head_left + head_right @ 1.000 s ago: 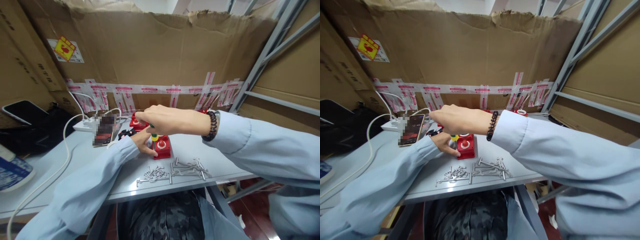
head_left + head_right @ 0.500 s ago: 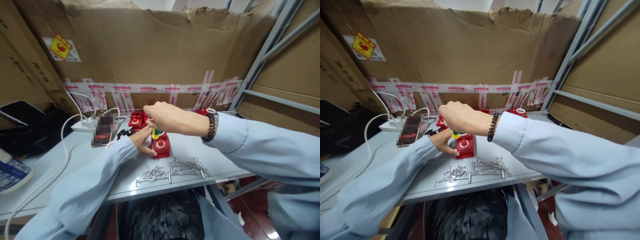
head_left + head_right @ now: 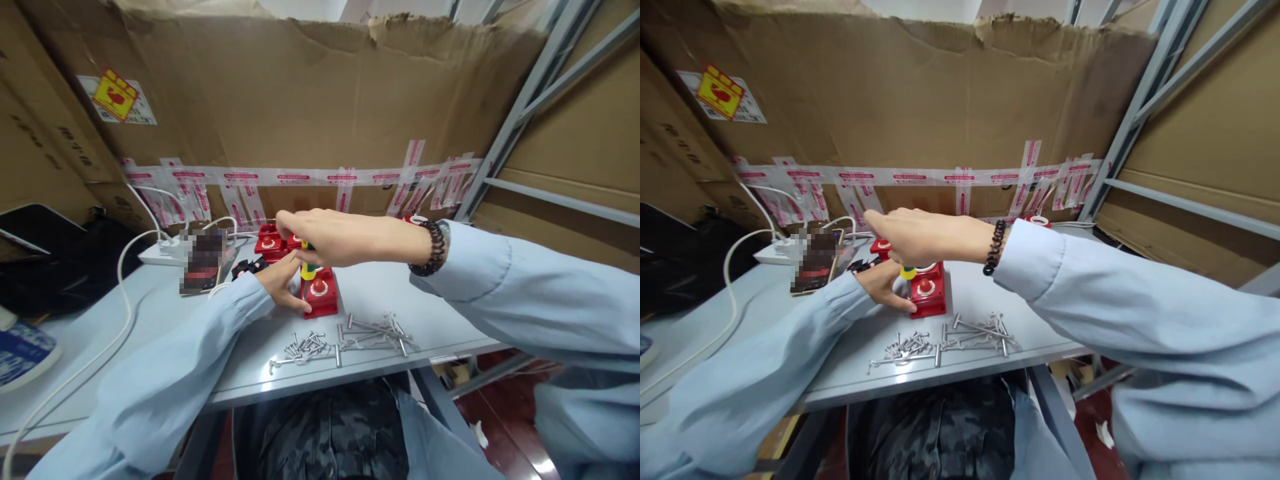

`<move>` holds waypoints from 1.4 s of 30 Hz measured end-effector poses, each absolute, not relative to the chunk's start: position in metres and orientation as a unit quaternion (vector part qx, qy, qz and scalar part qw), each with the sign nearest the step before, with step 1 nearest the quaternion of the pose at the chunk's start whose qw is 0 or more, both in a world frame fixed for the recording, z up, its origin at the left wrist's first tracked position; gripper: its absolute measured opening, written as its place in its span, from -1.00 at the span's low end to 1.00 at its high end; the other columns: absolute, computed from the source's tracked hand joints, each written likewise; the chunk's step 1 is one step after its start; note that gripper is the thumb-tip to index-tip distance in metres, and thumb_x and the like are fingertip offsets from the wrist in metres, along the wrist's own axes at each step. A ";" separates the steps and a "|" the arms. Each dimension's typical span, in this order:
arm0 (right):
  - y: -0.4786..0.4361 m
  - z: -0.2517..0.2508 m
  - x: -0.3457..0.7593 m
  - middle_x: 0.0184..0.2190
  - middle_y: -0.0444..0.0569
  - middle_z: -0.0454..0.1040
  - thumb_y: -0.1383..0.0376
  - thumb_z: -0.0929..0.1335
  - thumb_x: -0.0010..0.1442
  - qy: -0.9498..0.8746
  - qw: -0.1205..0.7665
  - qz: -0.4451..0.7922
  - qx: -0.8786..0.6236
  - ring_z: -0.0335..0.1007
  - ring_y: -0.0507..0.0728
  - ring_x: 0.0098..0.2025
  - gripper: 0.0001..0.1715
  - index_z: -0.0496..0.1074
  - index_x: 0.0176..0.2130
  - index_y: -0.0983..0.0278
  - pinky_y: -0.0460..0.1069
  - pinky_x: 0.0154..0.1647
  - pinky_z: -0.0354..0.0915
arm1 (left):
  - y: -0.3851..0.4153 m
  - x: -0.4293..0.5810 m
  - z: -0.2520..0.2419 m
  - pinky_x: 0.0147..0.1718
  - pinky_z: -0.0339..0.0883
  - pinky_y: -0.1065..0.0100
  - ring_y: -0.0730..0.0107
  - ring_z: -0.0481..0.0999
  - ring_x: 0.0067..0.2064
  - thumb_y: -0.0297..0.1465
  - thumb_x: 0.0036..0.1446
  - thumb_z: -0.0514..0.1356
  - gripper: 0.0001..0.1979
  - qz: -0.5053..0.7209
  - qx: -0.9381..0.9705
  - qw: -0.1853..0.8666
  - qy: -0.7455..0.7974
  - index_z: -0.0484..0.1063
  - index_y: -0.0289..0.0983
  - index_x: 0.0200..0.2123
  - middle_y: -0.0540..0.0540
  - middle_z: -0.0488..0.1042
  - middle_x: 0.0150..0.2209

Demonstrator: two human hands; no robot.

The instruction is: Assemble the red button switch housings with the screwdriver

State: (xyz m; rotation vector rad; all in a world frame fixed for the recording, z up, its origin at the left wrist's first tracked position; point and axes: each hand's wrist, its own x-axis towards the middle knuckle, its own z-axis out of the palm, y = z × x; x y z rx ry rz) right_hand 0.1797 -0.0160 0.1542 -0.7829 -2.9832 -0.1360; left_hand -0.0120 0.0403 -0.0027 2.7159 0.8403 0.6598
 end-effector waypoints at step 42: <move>-0.016 0.149 0.180 -0.38 -0.05 0.38 0.27 0.28 0.14 -0.962 0.081 -0.024 -0.262 0.16 0.04 -0.49 -0.68 0.10 -0.13 0.28 -0.05 -0.51 0.04 | -0.004 -0.001 0.051 -0.32 0.39 0.32 0.30 0.47 -0.33 -0.22 -0.04 0.37 -0.71 0.433 0.773 0.382 0.263 0.47 -0.31 -0.34 -0.10 0.48 -0.43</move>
